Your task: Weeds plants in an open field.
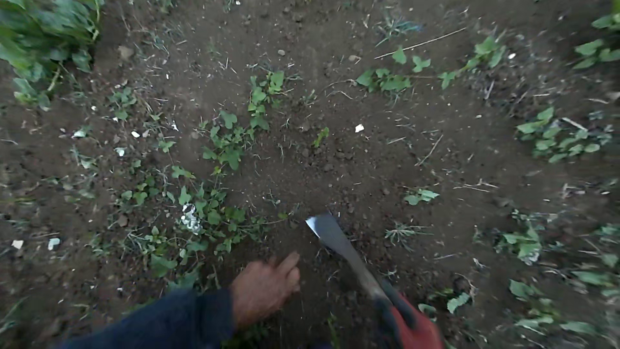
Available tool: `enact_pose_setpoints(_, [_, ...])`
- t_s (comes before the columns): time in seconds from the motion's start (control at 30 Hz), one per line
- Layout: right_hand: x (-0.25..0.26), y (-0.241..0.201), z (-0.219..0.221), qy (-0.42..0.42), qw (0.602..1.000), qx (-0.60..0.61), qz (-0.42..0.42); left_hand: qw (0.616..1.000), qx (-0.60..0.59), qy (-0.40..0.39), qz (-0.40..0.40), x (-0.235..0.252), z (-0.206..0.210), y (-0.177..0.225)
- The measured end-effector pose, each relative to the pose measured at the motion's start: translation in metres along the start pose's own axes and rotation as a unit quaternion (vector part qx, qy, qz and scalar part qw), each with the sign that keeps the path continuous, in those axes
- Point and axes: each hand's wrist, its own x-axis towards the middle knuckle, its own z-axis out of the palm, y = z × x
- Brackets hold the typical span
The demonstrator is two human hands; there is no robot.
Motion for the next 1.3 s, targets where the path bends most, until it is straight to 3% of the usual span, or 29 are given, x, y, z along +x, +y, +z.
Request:
enact_pose_setpoints(0.1, [0.055, -0.002, 0.037, 0.031, 0.999, -0.001, -0.037, 0.993, 0.021, -0.059, -0.102, 0.085, -0.005, -0.022])
enact_pose_setpoints(0.17, [0.031, 0.002, 0.024, 0.020, 0.999, 0.018, -0.026, 0.979, 0.013, -0.073, -0.188, 0.117, -0.010, -0.045])
enact_pose_setpoints(0.27, [0.014, 0.010, 0.016, 0.007, 0.997, 0.072, -0.024, 0.977, 0.020, -0.064, -0.202, 0.122, -0.012, -0.063])
enact_pose_setpoints(0.43, [0.103, -0.067, 0.075, 0.031, 0.997, 0.025, -0.059, 0.966, -0.025, -0.109, -0.235, 0.116, -0.034, -0.068])
enact_pose_setpoints(0.5, [0.084, -0.052, 0.053, 0.025, 0.995, -0.035, -0.094, 0.958, -0.058, -0.082, -0.270, 0.101, -0.048, -0.082])
enact_pose_setpoints(0.6, [0.014, 0.001, -0.017, 0.025, 0.996, -0.025, -0.084, 0.958, -0.087, 0.046, -0.268, 0.051, -0.078, -0.107])
enact_pose_setpoints(0.67, [-0.014, 0.038, -0.057, -0.019, 0.998, 0.010, -0.051, 0.967, -0.059, 0.022, -0.246, 0.001, -0.091, -0.112])
enact_pose_setpoints(0.7, [-0.014, 0.050, -0.067, -0.049, 0.998, 0.026, -0.036, 0.970, -0.053, -0.042, -0.232, -0.025, -0.093, -0.107])
enact_pose_setpoints(0.73, [-0.002, 0.051, -0.062, -0.069, 0.997, 0.026, -0.025, 0.964, -0.063, -0.131, -0.220, -0.046, -0.091, -0.099])
enact_pose_setpoints(0.8, [0.041, 0.021, -0.007, -0.073, 0.997, -0.024, -0.030, 0.940, -0.107, -0.274, -0.175, -0.071, -0.067, -0.078])
enact_pose_setpoints(0.87, [0.089, -0.022, 0.060, -0.070, 0.988, -0.088, -0.104, 0.923, -0.148, -0.330, -0.128, -0.077, -0.032, -0.062])
enact_pose_setpoints(0.93, [0.100, -0.045, 0.075, -0.068, 0.971, -0.164, -0.163, 0.923, -0.180, -0.319, -0.118, -0.087, -0.012, -0.058])
enact_pose_setpoints(1.0, [0.072, -0.038, 0.041, -0.056, 0.961, -0.202, -0.181, 0.927, -0.211, -0.276, -0.144, -0.104, -0.005, -0.056])
enact_pose_setpoints(1.07, [0.034, -0.022, -0.006, -0.077, 0.970, -0.187, -0.136, 0.925, -0.234, -0.240, -0.178, -0.125, -0.001, -0.056])
enact_pose_setpoints(1.13, [0.033, -0.003, -0.029, -0.132, 0.976, -0.161, -0.065, 0.925, -0.255, -0.195, -0.203, -0.139, 0.004, -0.055])
enact_pose_setpoints(1.2, [0.050, -0.013, 0.012, -0.147, 0.975, -0.159, -0.039, 0.925, -0.277, -0.147, -0.215, -0.143, 0.009, -0.059])
enact_pose_setpoints(1.3, [0.084, -0.043, 0.081, -0.133, 0.967, -0.194, -0.101, 0.921, -0.269, -0.115, -0.257, -0.148, 0.004, -0.070])
